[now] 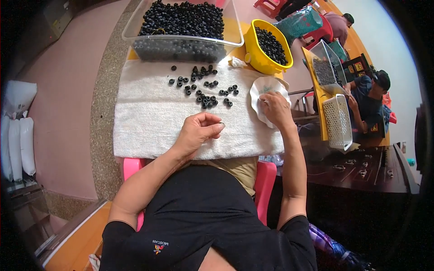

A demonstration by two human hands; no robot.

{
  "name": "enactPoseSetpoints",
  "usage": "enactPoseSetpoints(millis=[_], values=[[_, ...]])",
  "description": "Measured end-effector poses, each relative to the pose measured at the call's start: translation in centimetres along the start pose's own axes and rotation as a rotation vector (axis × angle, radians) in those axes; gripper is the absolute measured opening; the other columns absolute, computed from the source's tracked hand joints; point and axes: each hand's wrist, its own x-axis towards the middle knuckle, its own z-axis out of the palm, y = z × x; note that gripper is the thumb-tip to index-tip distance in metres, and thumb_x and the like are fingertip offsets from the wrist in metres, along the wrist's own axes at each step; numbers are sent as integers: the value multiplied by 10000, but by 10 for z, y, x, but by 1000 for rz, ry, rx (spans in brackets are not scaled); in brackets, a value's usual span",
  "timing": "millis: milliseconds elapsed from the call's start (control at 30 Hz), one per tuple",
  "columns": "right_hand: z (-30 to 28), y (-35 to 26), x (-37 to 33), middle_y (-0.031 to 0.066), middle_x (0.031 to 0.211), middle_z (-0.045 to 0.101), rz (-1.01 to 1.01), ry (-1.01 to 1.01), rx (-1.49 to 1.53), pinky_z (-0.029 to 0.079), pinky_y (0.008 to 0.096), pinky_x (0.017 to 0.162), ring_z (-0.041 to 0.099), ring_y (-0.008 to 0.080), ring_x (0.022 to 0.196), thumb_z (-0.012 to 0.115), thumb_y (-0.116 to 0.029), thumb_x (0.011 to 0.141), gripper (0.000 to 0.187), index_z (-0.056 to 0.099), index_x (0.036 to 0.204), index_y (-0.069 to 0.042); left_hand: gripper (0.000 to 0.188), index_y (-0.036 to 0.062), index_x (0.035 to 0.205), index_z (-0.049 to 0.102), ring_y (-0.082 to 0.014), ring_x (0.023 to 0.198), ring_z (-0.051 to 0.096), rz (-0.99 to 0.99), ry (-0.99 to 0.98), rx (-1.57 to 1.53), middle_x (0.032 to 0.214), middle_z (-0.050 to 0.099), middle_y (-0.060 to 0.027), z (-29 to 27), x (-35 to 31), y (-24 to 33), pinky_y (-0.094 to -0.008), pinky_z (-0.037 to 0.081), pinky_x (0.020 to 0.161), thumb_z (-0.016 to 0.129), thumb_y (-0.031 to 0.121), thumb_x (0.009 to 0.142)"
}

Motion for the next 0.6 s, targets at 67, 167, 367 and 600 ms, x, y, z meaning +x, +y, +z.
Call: enactPoseSetpoints(millis=[67, 167, 367, 600], values=[[1, 1, -2, 132, 999, 690, 1, 0, 17, 502, 421, 882, 640, 335, 985, 645, -73, 845, 175, 727, 996, -40, 188, 22, 1043, 637, -115, 780, 652, 12, -2, -3, 914, 681, -48, 0, -1, -1, -256, 560, 717, 728, 53, 881], [2, 2, -3, 143, 980, 687, -10, 2, 35, 502, 423, 875, 649, 343, 965, 631, -65, 851, 168, 724, 987, -32, 185, 25, 1042, 638, -115, 781, 651, 6, -2, -5, 915, 681, -48, 0, -1, -1, -255, 562, 721, 728, 53, 882], [5, 10, -5, 163, 938, 684, -77, 205, 175, 525, 410, 781, 664, 364, 872, 637, -75, 892, 116, 707, 964, -18, 189, 31, 1039, 642, -106, 764, 649, 20, -6, 19, 893, 684, -41, 3, -2, 4, -247, 553, 699, 735, 61, 877], [6, 13, -7, 185, 874, 674, -55, 234, 244, 520, 403, 724, 664, 367, 836, 651, -117, 916, 127, 679, 926, 6, 182, 30, 1031, 646, -106, 756, 648, 29, -13, 10, 893, 688, -43, 0, 2, 1, -244, 550, 692, 736, 65, 877]])
